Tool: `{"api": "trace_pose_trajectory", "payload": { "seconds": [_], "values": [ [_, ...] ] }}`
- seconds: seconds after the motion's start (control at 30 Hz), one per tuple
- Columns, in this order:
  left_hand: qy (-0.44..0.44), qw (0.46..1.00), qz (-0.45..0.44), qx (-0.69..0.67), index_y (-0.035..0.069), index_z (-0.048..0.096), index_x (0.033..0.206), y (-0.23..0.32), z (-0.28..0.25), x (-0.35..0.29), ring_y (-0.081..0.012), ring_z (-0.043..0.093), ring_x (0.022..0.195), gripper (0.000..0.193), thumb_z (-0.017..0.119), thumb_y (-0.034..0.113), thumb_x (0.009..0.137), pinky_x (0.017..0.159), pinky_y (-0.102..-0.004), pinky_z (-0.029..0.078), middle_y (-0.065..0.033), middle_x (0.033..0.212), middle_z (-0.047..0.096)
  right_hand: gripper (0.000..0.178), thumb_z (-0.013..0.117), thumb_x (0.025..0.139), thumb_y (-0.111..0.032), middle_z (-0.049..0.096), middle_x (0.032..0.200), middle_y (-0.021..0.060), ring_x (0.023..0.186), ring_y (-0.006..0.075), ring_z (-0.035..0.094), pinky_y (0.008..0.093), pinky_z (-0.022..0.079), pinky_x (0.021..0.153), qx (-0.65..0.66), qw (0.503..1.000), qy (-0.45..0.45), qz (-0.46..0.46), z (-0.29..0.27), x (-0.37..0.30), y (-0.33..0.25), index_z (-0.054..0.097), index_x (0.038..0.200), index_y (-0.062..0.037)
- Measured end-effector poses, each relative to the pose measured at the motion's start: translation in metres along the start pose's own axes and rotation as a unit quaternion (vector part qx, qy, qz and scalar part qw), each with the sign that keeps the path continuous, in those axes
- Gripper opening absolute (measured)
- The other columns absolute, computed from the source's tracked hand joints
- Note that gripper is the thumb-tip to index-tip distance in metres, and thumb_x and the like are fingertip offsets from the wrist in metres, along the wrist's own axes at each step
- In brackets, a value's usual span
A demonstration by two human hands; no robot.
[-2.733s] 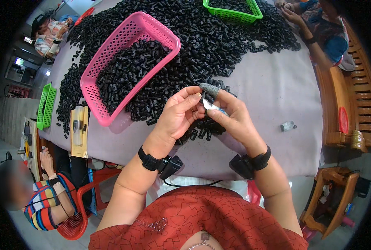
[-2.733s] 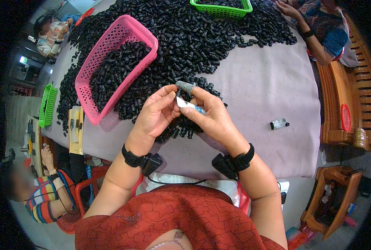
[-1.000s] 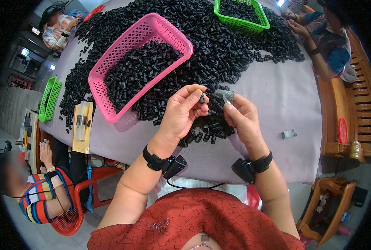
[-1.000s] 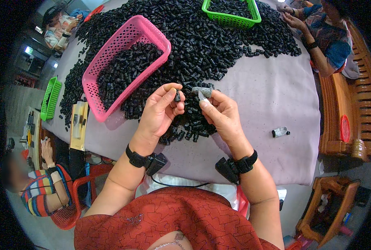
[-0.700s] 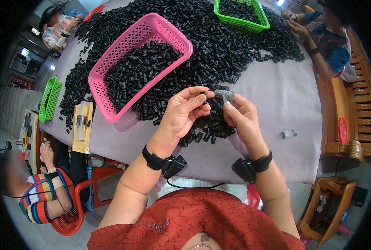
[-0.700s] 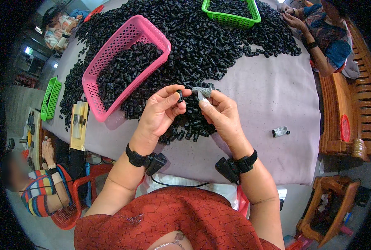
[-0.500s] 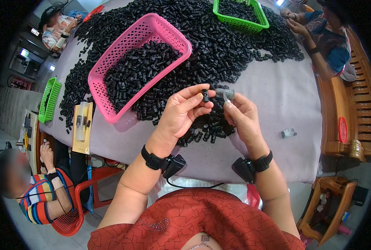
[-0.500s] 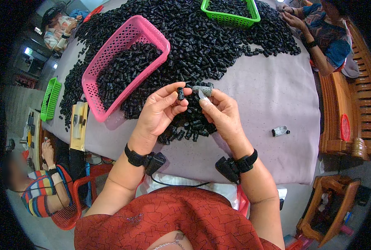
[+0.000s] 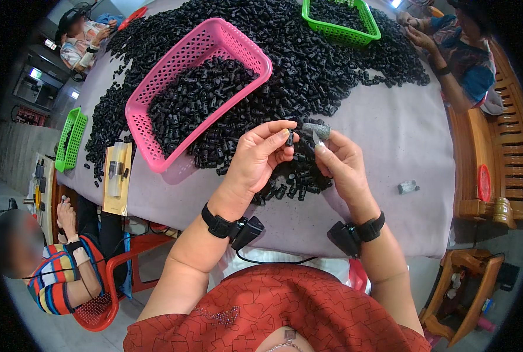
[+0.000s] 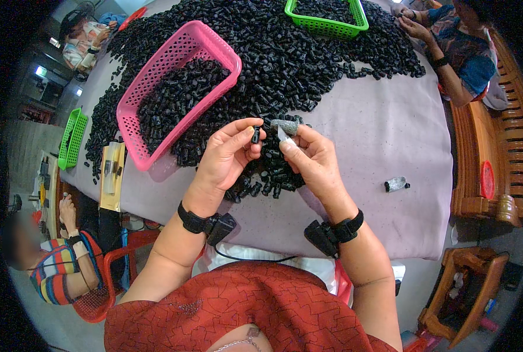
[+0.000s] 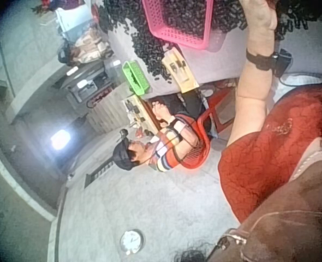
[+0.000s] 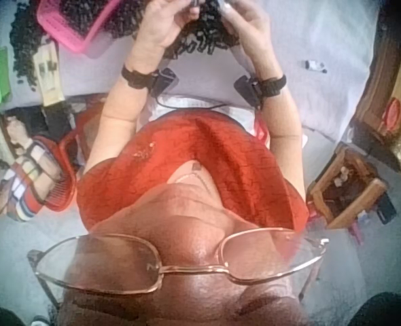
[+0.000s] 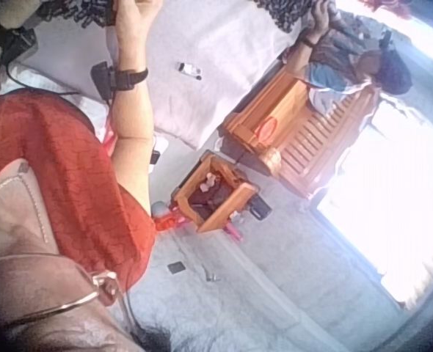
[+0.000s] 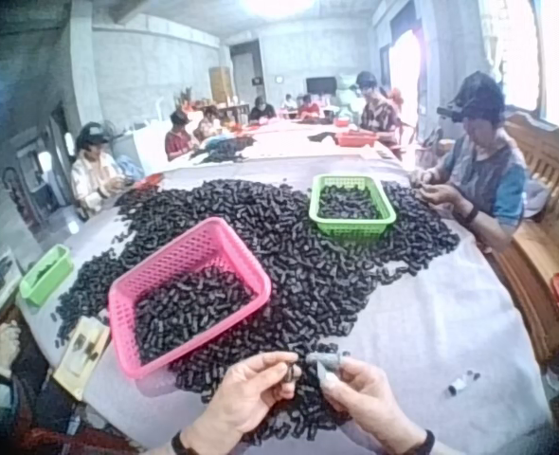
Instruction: The person is inspecting and sorting small black plastic components for shoe manufacturing.
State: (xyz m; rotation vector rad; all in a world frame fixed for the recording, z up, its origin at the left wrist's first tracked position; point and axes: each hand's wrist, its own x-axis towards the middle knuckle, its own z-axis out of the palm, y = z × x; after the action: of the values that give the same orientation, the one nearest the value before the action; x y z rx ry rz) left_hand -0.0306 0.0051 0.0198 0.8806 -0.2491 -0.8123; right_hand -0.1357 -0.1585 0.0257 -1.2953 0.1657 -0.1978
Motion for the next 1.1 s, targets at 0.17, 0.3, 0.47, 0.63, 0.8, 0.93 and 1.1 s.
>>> {"api": "trace_pose_trajectory", "payload": {
  "seconds": [0.17,0.3,0.47,0.63,0.8,0.93,1.1],
  "values": [
    [-0.01,1.0,-0.008,-0.006,0.002,0.061,0.117,-0.001,0.002,0.0,-0.0097,0.065,0.077,0.026,0.062,0.009,0.092,0.071,-0.0233,0.056,-0.0067,0.096,0.068,0.042,0.063,0.09,-0.011,0.054,0.082,-0.0055,0.068,0.0011,0.045,0.0166,0.034,0.056,-0.016,0.999,-0.03,0.015,0.003,-0.004,-0.005,0.052,0.129,-0.0005],
    [-0.019,1.0,-0.016,-0.018,0.002,0.058,0.121,0.0,0.002,0.0,-0.0101,0.065,0.077,0.031,0.063,0.008,0.091,0.072,-0.0235,0.056,-0.0064,0.096,0.068,0.047,0.066,0.088,-0.012,0.051,0.082,-0.006,0.074,0.0015,0.045,0.0171,0.036,0.063,-0.042,0.998,-0.054,-0.005,0.005,-0.005,-0.006,0.05,0.131,-0.0005],
    [-0.034,0.998,-0.034,-0.046,0.002,0.056,0.121,-0.003,0.0,0.002,-0.0096,0.065,0.076,0.033,0.065,0.008,0.09,0.069,-0.0225,0.057,-0.0047,0.093,0.068,0.048,0.068,0.087,-0.012,0.051,0.083,-0.0056,0.075,0.0024,0.046,0.0183,0.039,0.067,-0.043,0.996,-0.073,0.01,0.006,-0.007,-0.01,0.051,0.13,-0.0002],
    [-0.032,0.998,-0.045,-0.029,0.003,0.056,0.122,-0.004,-0.002,0.003,-0.0091,0.065,0.074,0.032,0.063,0.009,0.091,0.068,-0.0221,0.056,-0.0038,0.095,0.067,0.047,0.067,0.087,-0.013,0.054,0.085,-0.0053,0.077,0.0028,0.047,0.0187,0.04,0.068,-0.039,0.995,-0.088,0.015,0.008,-0.007,-0.013,0.052,0.13,-0.0001],
    [-0.043,0.997,-0.053,-0.031,0.003,0.055,0.123,-0.003,-0.002,0.002,-0.0088,0.065,0.075,0.032,0.061,0.011,0.093,0.068,-0.0222,0.057,-0.0033,0.097,0.066,0.047,0.066,0.088,-0.015,0.057,0.09,-0.0042,0.08,0.0029,0.049,0.0184,0.041,0.07,-0.046,0.994,-0.096,0.022,0.003,-0.006,-0.012,0.053,0.13,0.0003],
    [-0.05,0.995,-0.071,-0.046,0.002,0.055,0.124,-0.003,-0.004,0.001,-0.0084,0.065,0.074,0.032,0.06,0.01,0.093,0.067,-0.0219,0.057,-0.0036,0.097,0.066,0.048,0.065,0.089,-0.016,0.06,0.095,-0.0027,0.08,0.0027,0.049,0.0179,0.04,0.069,-0.019,0.995,-0.094,0.025,0.004,-0.006,-0.01,0.052,0.131,0.0009],
    [-0.038,0.995,-0.078,-0.051,0.003,0.058,0.12,-0.001,0.001,0.001,-0.0091,0.065,0.069,0.029,0.062,0.008,0.092,0.063,-0.022,0.057,-0.0041,0.09,0.067,0.047,0.065,0.089,-0.016,0.059,0.089,-0.004,0.068,0.0011,0.045,0.0168,0.035,0.057,0.007,0.994,-0.103,0.043,0.001,-0.005,-0.01,0.053,0.13,0.001]
  ]
}}
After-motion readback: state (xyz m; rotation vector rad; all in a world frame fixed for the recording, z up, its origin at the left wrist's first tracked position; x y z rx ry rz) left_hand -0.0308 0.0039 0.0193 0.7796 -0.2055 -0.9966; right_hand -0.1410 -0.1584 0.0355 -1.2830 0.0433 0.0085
